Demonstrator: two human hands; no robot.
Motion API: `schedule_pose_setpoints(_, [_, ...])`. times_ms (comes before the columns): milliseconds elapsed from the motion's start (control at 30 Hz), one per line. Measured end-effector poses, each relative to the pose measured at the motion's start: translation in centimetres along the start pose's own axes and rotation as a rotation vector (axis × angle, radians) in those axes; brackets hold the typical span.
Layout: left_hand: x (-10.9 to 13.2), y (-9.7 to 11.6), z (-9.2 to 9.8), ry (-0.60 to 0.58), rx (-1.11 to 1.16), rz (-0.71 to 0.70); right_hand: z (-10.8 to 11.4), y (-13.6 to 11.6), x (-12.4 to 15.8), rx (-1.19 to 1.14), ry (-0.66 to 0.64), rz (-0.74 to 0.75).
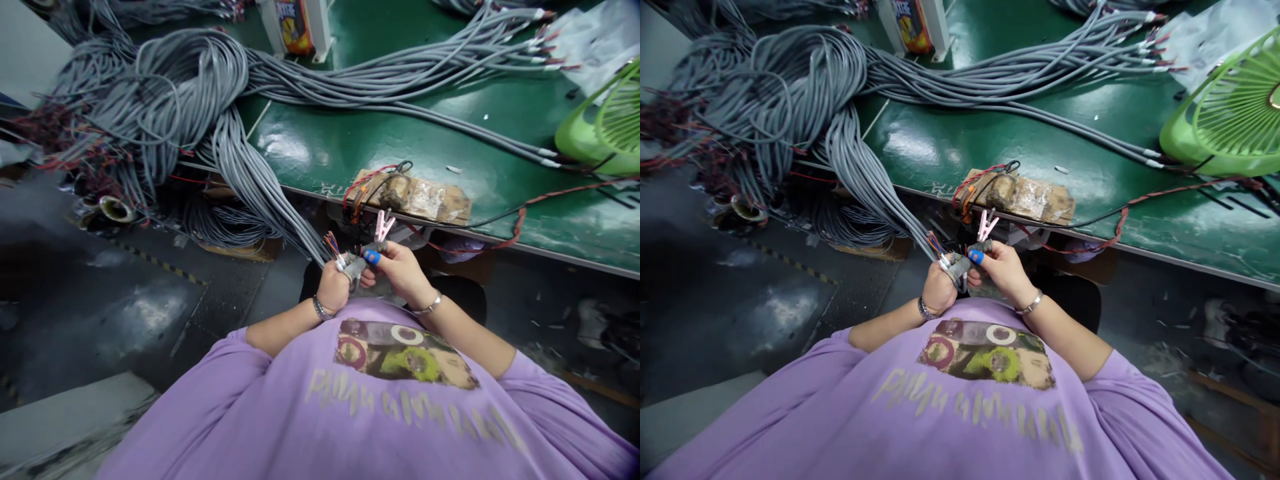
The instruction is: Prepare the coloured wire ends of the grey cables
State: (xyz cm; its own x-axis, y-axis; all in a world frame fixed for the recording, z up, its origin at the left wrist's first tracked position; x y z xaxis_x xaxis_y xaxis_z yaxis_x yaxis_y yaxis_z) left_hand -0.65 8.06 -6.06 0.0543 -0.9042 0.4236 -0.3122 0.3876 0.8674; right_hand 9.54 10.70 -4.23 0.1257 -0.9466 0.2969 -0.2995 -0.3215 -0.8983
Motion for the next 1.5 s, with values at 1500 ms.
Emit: schedule_pose_setpoints(1500, [-0.3,0.0,0.8,0.083,0.058,0.046,1.6,1.2,-0.8,-0.135,0.047,-0.152])
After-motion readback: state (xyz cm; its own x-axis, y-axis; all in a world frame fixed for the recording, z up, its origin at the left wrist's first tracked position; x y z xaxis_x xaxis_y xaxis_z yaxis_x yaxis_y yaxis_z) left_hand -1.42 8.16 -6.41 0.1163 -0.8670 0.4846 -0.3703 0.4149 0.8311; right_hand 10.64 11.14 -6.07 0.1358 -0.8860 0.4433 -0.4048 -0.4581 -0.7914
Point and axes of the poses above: each hand's wrist, its own x-axis away from the middle knuckle, its own z-axis out of the back of the hand, y = z × x, the point moved 10 cm from there along -x, towards the middle knuckle, and after that the axes turned 8 degrees about y, right-handed, at the moved point
